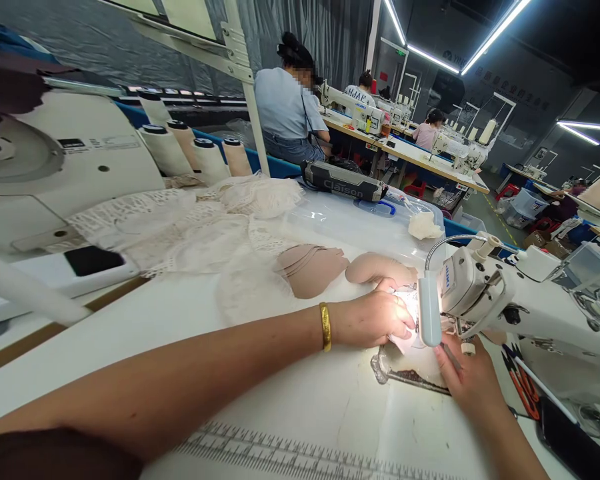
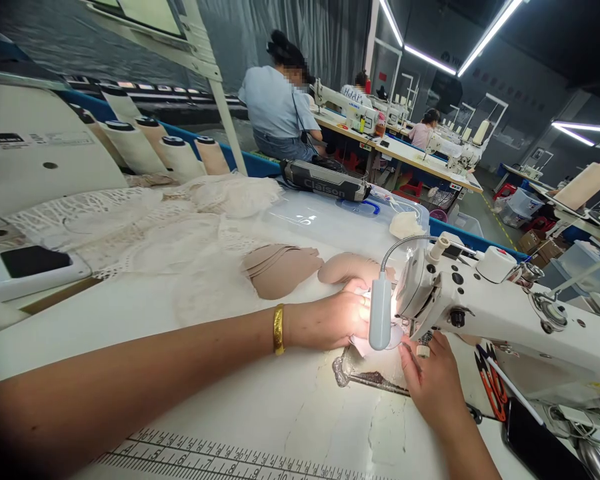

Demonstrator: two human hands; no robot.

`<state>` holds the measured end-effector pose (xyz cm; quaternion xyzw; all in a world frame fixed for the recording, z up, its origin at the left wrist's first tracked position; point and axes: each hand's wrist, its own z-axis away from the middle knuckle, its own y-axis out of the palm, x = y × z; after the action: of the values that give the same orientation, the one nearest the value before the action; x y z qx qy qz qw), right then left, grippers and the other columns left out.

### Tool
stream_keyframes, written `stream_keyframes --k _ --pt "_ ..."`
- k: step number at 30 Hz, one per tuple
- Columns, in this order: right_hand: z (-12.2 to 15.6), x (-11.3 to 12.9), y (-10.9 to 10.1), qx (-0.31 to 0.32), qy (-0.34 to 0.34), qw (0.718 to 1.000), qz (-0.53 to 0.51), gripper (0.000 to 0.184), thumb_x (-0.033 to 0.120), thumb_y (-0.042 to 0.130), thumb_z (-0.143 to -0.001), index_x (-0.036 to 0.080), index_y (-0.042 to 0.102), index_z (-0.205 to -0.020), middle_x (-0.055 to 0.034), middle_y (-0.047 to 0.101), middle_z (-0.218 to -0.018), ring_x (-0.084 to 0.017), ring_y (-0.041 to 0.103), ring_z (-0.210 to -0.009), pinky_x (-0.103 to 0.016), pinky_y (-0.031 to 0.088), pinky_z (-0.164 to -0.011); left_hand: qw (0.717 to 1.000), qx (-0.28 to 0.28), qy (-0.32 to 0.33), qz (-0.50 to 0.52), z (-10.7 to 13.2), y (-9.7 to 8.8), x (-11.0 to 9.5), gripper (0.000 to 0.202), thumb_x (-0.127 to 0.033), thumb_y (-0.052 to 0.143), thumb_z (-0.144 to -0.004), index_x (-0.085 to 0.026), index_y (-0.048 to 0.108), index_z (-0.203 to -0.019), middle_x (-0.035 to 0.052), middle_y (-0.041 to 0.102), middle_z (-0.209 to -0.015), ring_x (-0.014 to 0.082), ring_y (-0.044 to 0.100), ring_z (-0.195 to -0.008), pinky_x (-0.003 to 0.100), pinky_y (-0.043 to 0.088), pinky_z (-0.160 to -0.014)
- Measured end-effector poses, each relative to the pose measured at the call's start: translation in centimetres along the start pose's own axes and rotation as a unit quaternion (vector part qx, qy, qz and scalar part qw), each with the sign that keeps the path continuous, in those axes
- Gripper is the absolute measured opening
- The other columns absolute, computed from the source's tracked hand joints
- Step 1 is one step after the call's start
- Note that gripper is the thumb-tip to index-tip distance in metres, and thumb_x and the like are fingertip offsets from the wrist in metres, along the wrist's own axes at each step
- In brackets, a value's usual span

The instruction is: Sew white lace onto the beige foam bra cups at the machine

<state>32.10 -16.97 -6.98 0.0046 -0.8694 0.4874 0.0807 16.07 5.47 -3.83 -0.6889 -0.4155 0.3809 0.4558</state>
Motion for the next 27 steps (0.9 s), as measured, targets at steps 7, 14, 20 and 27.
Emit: stream_keyframes --k 7,14,20,27 --pt "-0.01 0.05 -0.15 -0.03 0.071 0.995 -0.071 0.021 0.034 0.047 -0.104 0.023 0.064 -0.105 -0.0134 0.07 -0.102 -0.03 0.068 -0.098 -0.045 0.059 -0.079 1.0 -0.027 0.006 -0.009 -0.09 0.1 -0.02 0.036 0.005 0.058 -0.071 -0.025 0.068 -0.089 -0.0011 0.075 -0.108 0.0219 0.064 -0.101 0.046 0.031 -0.1" --pt "-0.26 0.33 -0.4 -0.033 0.077 0.994 -0.076 0.018 0.033 0.048 -0.104 0.024 0.063 -0.105 -0.0138 0.07 -0.103 -0.031 0.068 -0.096 -0.045 0.06 -0.076 1.0 -0.026 0.0 -0.011 -0.11 0.32 -0.28 0.036 0.004 0.057 -0.071 -0.024 0.069 -0.09 -0.0005 0.075 -0.111 0.0213 0.065 -0.099 0.047 0.032 -0.099" --pt "-0.23 0.31 -0.38 -0.035 0.07 0.995 -0.067 0.019 0.034 0.048 -0.104 0.024 0.064 -0.101 -0.013 0.07 -0.101 -0.03 0.069 -0.095 -0.043 0.059 -0.076 0.999 -0.033 -0.004 -0.014 -0.03 0.54 -0.51 0.034 0.003 0.059 -0.072 -0.024 0.069 -0.09 -0.0019 0.075 -0.106 0.0193 0.065 -0.097 0.045 0.032 -0.098" --pt "0.01 -0.01 -0.18 -0.033 0.06 0.995 -0.067 0.017 0.031 0.048 -0.104 0.023 0.063 -0.104 -0.0119 0.069 -0.1 -0.029 0.068 -0.095 -0.043 0.058 -0.077 1.0 -0.015 -0.016 -0.005 0.02 0.45 -0.5 0.037 0.002 0.055 -0.076 -0.025 0.07 -0.095 0.0014 0.076 -0.112 0.0231 0.064 -0.1 0.048 0.028 -0.1"
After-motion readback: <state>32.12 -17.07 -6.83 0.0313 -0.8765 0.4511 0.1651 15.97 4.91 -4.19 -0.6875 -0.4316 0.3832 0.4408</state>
